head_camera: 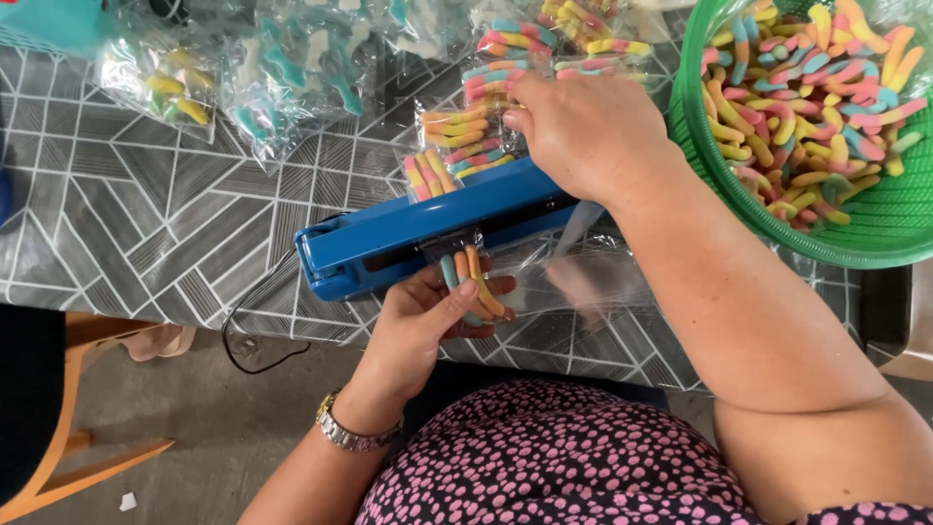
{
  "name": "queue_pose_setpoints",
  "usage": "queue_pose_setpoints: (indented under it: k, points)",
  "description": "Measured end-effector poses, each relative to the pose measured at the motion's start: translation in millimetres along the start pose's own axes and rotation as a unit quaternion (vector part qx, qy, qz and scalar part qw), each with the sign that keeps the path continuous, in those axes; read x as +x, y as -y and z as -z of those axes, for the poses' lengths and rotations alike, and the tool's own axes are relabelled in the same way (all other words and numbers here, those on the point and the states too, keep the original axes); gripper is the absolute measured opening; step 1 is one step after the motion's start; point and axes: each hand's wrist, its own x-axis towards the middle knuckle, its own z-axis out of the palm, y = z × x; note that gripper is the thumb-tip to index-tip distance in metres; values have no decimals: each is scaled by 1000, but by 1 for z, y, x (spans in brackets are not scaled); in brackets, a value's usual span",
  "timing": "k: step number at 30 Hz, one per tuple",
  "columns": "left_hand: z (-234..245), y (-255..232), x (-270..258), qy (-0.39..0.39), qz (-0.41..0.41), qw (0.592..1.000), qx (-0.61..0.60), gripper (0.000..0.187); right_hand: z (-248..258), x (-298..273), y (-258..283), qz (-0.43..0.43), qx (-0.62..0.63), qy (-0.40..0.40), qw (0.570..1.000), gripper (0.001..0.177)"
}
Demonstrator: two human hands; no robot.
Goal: Packing gummy worms into small plastic bags and sealing them with a manual heat sealer.
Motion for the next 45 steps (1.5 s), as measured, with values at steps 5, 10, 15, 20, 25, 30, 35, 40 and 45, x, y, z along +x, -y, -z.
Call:
queue_pose_setpoints:
  k: [5, 10, 15, 20, 25, 30, 35, 40, 45]
  points:
    - [2, 1, -1, 2, -1, 1000, 4, 48, -2, -1, 0, 6, -20, -8, 1000, 47]
    - [2, 7, 1, 4, -26, 1000, -3, 47, -11, 1, -6, 18, -34, -28, 999, 47]
    - [-1, 11, -1, -1, -43, 999, -15, 47, -7, -1, -5, 19, -34, -66, 997, 43]
    - [-4, 16, -6, -19, -46, 997, -58, 46, 9, -7, -2, 45, 7, -138, 989, 33]
    - [-5, 15, -9, -23, -41, 998, -43, 47, 13, -21, -13, 136, 2, -333, 933, 20]
    - [-6, 15, -10, -21, -42, 998, -42, 43, 28, -56, 2, 234, -75, -443, 862, 28]
    - [-6, 13, -12, -7, -47, 997, -62, 42, 19, -84, 26, 326, 74, -485, 808, 12]
    - [-3, 16, -10, -1, -61, 996, -62, 40, 10, -116, 44, 332, 108, -482, 804, 13]
    - [-3, 11, -11, -5, -38, 997, -61, 32, 62, -121, 27, 296, -2, -491, 820, 28]
